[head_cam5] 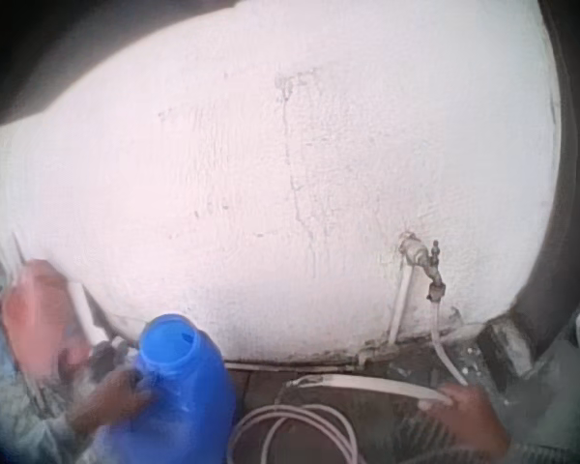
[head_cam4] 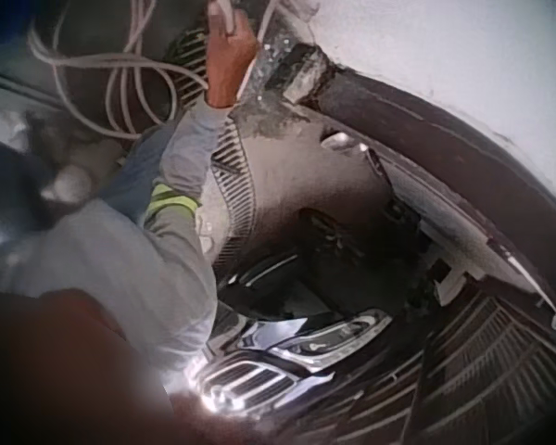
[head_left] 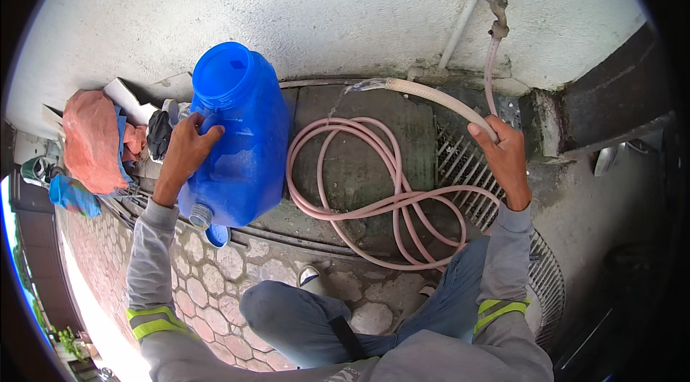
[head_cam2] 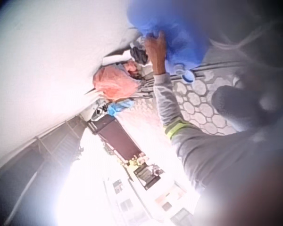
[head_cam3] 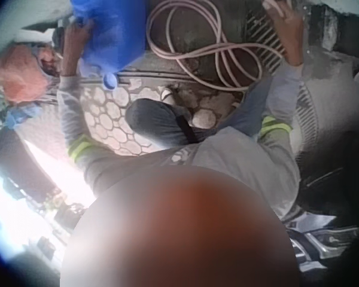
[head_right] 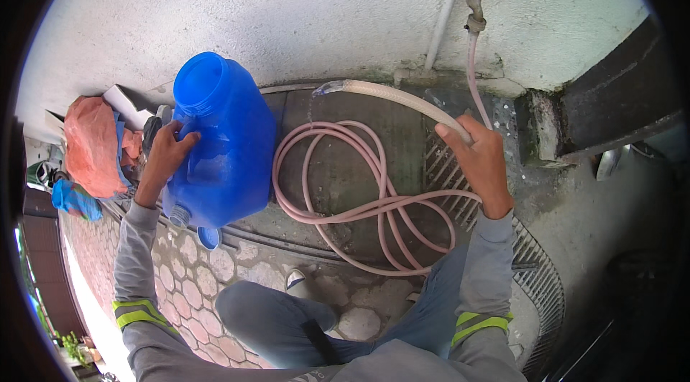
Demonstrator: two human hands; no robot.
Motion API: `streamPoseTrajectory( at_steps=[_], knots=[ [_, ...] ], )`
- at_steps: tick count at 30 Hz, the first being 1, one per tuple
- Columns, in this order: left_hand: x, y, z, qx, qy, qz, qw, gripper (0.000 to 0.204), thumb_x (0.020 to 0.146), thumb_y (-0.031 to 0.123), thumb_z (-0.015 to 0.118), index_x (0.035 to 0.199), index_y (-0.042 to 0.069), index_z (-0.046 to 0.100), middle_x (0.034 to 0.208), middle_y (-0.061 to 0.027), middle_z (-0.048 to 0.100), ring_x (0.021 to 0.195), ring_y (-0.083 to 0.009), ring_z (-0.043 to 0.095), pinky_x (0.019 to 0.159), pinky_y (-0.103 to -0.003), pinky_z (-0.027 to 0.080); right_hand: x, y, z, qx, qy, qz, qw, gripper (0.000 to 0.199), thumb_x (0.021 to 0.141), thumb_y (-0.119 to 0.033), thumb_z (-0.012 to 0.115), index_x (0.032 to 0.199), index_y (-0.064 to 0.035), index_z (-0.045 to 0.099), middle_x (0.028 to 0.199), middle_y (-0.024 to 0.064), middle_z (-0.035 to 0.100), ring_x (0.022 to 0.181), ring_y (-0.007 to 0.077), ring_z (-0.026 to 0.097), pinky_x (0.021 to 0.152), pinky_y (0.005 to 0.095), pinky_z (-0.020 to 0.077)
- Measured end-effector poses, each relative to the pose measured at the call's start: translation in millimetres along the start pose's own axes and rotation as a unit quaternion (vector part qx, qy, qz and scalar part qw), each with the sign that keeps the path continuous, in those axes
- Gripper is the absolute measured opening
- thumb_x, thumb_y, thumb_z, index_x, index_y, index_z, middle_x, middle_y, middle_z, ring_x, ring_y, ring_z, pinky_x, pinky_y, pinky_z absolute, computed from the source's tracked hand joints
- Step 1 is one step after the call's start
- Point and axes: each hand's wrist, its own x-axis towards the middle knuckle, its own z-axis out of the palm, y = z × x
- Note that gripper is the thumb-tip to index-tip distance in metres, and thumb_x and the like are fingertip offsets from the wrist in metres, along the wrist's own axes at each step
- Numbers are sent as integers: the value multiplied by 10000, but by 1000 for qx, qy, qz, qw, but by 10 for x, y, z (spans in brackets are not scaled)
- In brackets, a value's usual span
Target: The person carries three blue plastic water containers from a garage area to an outdoor tiled space. They unscrew the caps, place one container under a wall tap, and fill it using a hose. The person then secures the cap on the filled container.
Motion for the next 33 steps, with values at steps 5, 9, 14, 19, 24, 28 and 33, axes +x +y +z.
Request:
streamPoseTrajectory(
  at_steps=[5,9,14,19,24,28,33],
  knots=[
    [30,528,104,116,23,159,980,356,803,258,703,972,-45,623,808,-262,670,722,-414,665,697,-460,520,-197,-48,-453,7,47,21,999,404,871,-376,720,832,22,661,565,13,415,559,70,357,486,292,282],
    [216,979,155,155,16,203,967,329,789,243,714,946,-35,635,746,-252,668,721,-427,667,688,-480,531,-278,-336,-526,-5,45,3,999,394,866,-379,725,838,12,692,557,13,460,535,72,392,478,284,298],
    [622,1631,440,164,7,279,946,291,787,227,724,850,-46,648,729,-242,665,689,-404,670,661,-466,538,-133,-698,-451,-46,61,-65,995,418,862,-427,717,828,-10,715,518,77,509,455,160,453,466,324,349],
    [923,2134,682,-25,-228,91,969,242,839,170,715,855,-59,636,747,-153,690,637,-232,683,610,-344,553,-2,-767,-384,-148,126,-25,981,478,866,-484,691,788,-13,701,479,99,479,424,215,456,456,361,360],
    [999,2311,900,-187,-397,137,888,273,841,122,702,986,-86,603,842,-150,700,747,-206,699,698,-311,565,-83,-772,-341,-119,88,-51,988,472,863,-447,722,775,16,702,482,54,433,452,101,377,435,319,282],
    [1071,2242,821,-122,-388,182,895,335,767,164,714,979,-81,628,911,-170,701,830,-238,692,812,-353,542,-119,-593,-428,-90,60,-81,991,509,855,-455,729,727,33,665,470,58,392,440,103,358,427,332,280],
    [1011,2030,327,149,-251,213,932,350,690,178,681,942,-62,651,791,-187,690,753,-238,676,757,-381,532,-201,-366,-312,-95,28,-73,992,428,857,-372,754,704,15,649,494,55,416,457,92,367,418,320,273]
  ],
)
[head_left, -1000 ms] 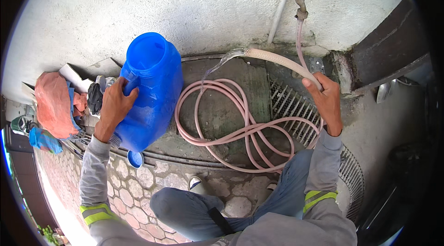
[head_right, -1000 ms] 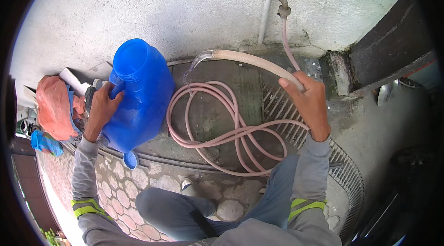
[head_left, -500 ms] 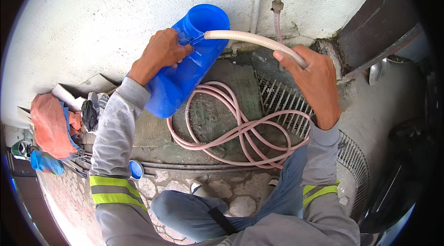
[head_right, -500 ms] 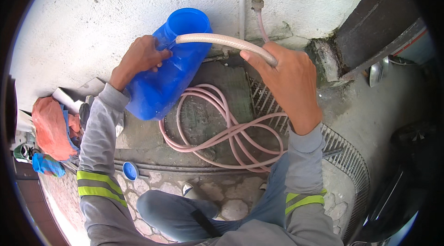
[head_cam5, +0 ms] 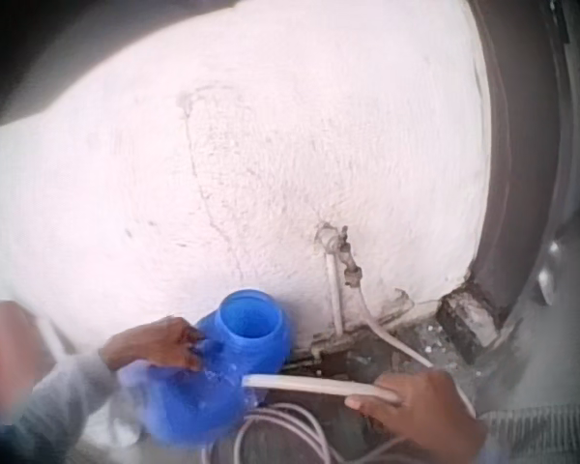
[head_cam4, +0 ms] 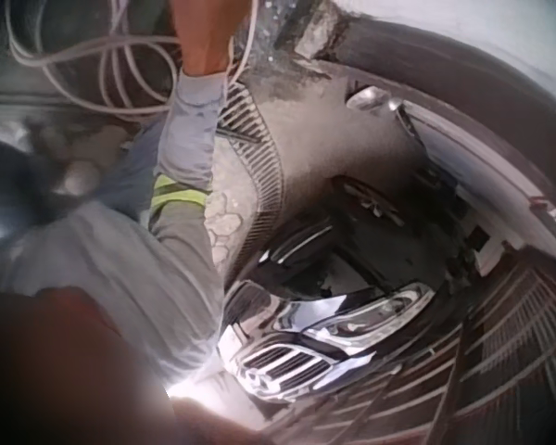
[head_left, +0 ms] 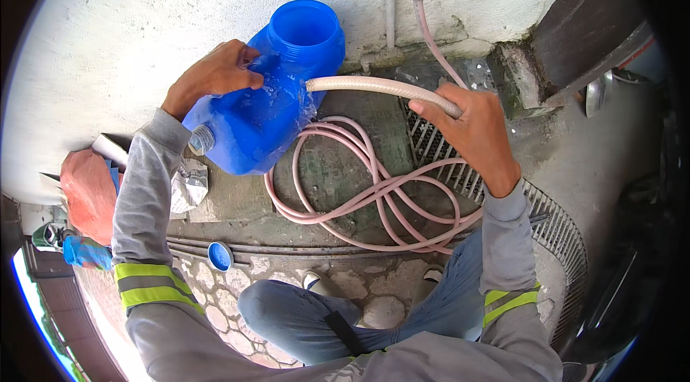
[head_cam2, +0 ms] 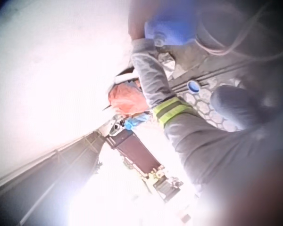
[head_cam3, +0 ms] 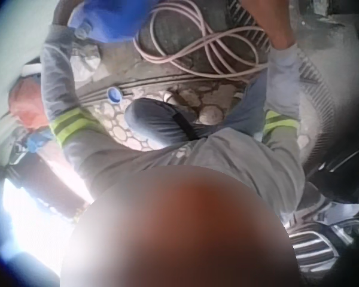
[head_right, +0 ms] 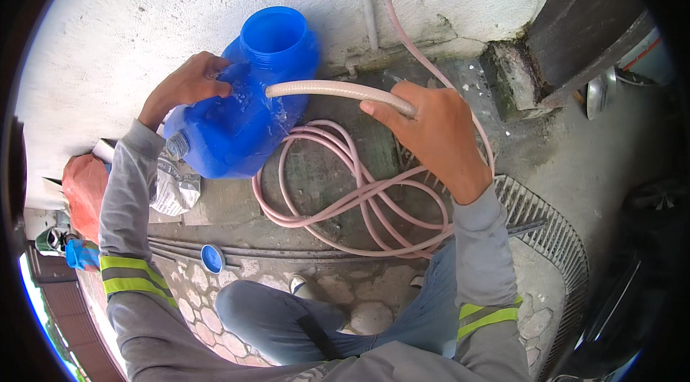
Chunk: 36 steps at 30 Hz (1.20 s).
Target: The person carries three blue plastic water containers from a garage area to an outdoor tiled space. They unscrew the caps, place one container under a wall tap, and fill it using a hose. The person then secures the cap on the filled container.
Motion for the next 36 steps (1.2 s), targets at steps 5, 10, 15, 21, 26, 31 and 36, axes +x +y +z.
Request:
streamPoseTrajectory(
  at_steps=[5,10,15,21,26,31,36],
  knots=[
    [-422,-357,136,75,106,-31,991,342,692,111,647,1010,-14,667,803,-182,677,738,-328,666,729,-418,530,-106,-147,219,30,48,-87,995,377,851,-357,756,719,-16,665,492,74,472,426,141,406,419,319,304],
    [-508,-777,560,169,361,-37,916,387,771,76,645,1158,86,654,1020,-97,681,964,-309,646,843,-443,501,136,-445,370,11,70,-78,994,417,864,-435,710,707,-53,649,510,93,508,429,234,469,432,363,347],
    [-264,-763,1200,131,558,-129,809,507,913,183,592,1400,74,500,1506,-289,320,1414,-464,271,1137,-550,247,421,-617,420,-10,120,-82,989,426,871,-440,700,703,-53,641,514,115,521,426,280,488,437,382,358],
    [30,-659,1715,6,584,17,812,609,913,298,665,1370,-59,477,1513,-264,344,1448,-434,236,1155,-552,223,585,-940,568,-19,84,-117,989,307,910,-349,659,893,-43,678,674,146,620,576,308,600,525,410,427],
    [-218,-940,1775,27,591,106,799,615,839,257,763,1326,-37,529,1320,-191,594,1261,-360,546,1082,-485,388,791,-1358,705,-75,38,-187,979,243,914,-297,647,917,-55,666,709,137,646,635,326,643,556,440,472],
    [-374,-1297,1668,68,566,-102,815,712,894,378,685,1381,-77,437,1414,-249,483,1358,-394,418,1120,-530,304,699,-1478,853,-111,-61,-178,976,230,912,-293,645,883,-65,644,673,123,641,624,334,648,554,451,489],
    [-280,-1243,1537,31,524,-62,849,836,823,467,724,1366,-94,425,1406,-289,454,1368,-436,374,1120,-517,306,769,-1462,991,-65,6,-207,976,229,931,-282,624,895,-57,633,683,150,640,624,343,648,540,439,476]
  ],
)
